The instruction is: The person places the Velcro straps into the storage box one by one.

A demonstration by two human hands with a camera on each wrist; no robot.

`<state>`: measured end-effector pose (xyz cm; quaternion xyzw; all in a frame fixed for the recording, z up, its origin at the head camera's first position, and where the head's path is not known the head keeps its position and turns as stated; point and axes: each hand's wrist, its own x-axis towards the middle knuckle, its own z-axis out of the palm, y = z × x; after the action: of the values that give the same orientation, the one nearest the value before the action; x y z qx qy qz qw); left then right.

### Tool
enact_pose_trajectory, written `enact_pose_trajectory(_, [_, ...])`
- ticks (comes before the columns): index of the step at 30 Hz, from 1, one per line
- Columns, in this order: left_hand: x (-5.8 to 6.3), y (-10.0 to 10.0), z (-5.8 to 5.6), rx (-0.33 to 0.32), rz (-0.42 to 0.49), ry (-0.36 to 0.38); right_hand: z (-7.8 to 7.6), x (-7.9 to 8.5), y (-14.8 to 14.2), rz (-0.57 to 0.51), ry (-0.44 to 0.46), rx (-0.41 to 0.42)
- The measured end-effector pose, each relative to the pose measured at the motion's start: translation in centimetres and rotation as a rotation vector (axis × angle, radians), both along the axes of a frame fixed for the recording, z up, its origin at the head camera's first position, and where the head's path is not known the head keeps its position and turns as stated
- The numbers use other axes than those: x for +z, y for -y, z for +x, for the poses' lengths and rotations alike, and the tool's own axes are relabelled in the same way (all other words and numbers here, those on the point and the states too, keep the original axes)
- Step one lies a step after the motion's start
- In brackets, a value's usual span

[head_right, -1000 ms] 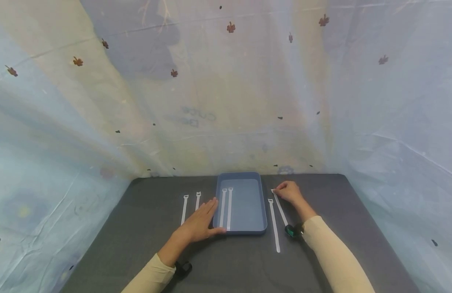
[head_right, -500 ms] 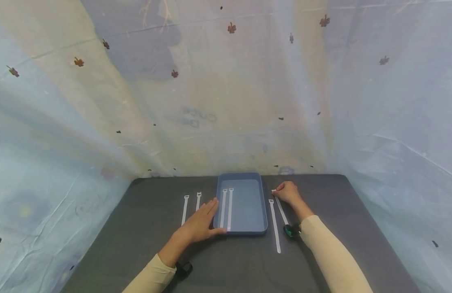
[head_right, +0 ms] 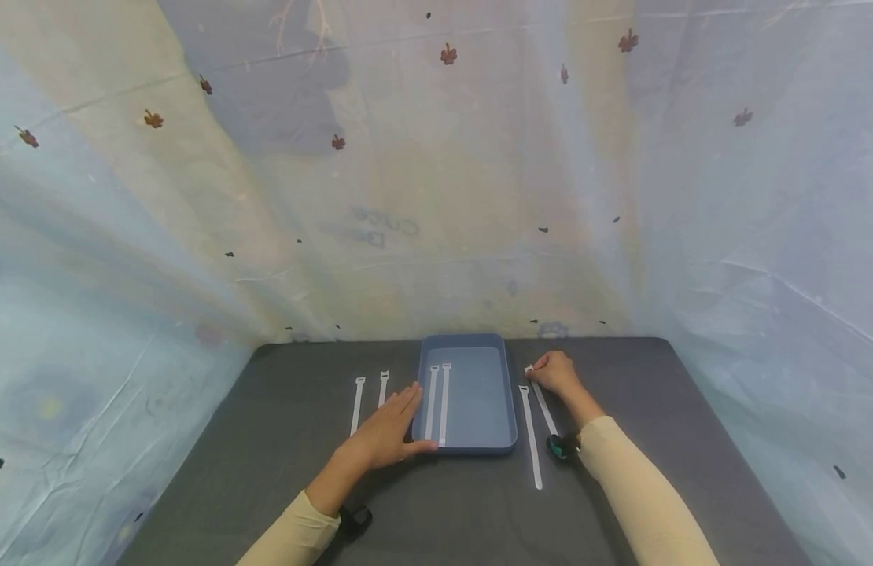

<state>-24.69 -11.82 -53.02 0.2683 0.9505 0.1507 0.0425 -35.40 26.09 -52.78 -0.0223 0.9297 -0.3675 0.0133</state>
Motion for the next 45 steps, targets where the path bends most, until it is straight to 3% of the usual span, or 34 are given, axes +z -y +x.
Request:
enact_pose_trajectory(8, [-0.8,0.0,-0.3,0.011,-0.040,-0.037,0.1,0.0,0.1,0.016,0.018,-0.006])
enact_pose_trajectory(15, [-0.1,0.0,0.0,0.001,-0.004,-0.010,0.2,0.4,-0.1,0.004,0.024,-0.022])
enact_pose_trajectory(23, [0.2,-0.1,0.1,0.012,-0.027,0.002,0.0,0.3,-0.6,-0.052,0.046,-0.031])
enact_pose_trajectory(34, [0.4,-0.1,0.1,0.014,-0.044,0.005,0.5,1.2,-0.6,-0.112,-0.073,-0.074])
enact_pose_trajectory(45, [0.5,-0.2,0.1,0.029,-0.052,0.016,1.1,3.3,0.2,-0.099,-0.121,-0.067])
